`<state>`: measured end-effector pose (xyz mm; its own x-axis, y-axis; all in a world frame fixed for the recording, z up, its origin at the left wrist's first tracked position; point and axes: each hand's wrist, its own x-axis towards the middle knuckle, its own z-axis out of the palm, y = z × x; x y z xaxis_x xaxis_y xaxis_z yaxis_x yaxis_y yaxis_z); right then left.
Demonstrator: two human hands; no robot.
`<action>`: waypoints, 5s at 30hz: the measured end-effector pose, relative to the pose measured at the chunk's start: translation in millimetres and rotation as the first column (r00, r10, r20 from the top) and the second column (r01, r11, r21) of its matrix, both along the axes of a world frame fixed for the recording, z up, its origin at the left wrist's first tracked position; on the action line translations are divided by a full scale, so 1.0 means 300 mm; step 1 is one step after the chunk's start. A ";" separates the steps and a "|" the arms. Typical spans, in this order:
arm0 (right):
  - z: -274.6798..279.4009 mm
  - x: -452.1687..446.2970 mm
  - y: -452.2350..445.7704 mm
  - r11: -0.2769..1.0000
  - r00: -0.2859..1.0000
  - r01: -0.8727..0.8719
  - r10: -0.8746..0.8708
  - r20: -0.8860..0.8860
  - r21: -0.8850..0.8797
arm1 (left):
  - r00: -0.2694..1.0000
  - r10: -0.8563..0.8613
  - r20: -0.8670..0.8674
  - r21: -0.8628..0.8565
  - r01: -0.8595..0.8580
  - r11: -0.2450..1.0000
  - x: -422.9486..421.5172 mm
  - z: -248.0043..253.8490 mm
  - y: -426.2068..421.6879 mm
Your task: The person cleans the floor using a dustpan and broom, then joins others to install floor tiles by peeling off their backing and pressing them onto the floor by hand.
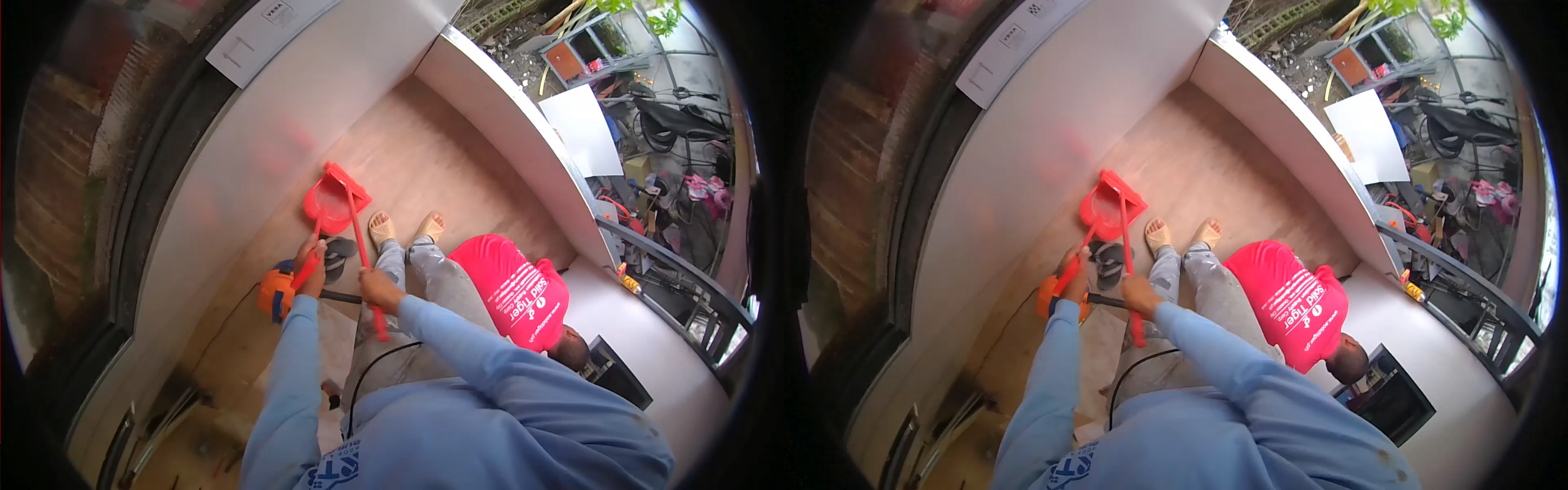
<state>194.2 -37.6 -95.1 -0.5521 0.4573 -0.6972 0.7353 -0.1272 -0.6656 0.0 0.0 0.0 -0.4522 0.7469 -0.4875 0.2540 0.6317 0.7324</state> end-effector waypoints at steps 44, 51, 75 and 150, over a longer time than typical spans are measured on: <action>0.652 1.153 0.220 0.973 0.921 -0.163 0.210 0.327 -0.165 | 0.918 -0.349 0.190 0.576 0.184 0.797 0.290 1.256 0.411; 0.497 1.295 0.123 0.941 0.951 0.247 -0.191 0.241 -0.229 | 0.787 -0.236 0.571 0.592 -0.194 0.782 0.661 1.336 0.791; 1.522 1.221 -0.099 0.508 0.580 0.806 -0.781 -0.232 0.305 | 0.506 -0.772 -0.385 -0.492 0.595 0.635 1.259 0.035 1.854; 0.826 1.296 1.063 -0.257 -0.120 0.710 -0.961 -0.247 0.655 | 0.095 -0.745 -0.661 -0.251 0.907 0.338 1.833 0.475 2.500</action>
<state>582.9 281.3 152.6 0.8747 0.4808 -0.0618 0.2828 -0.6097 -0.7405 549.8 750.0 142.5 0.4350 0.8697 -0.2334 0.8974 -0.3972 0.1923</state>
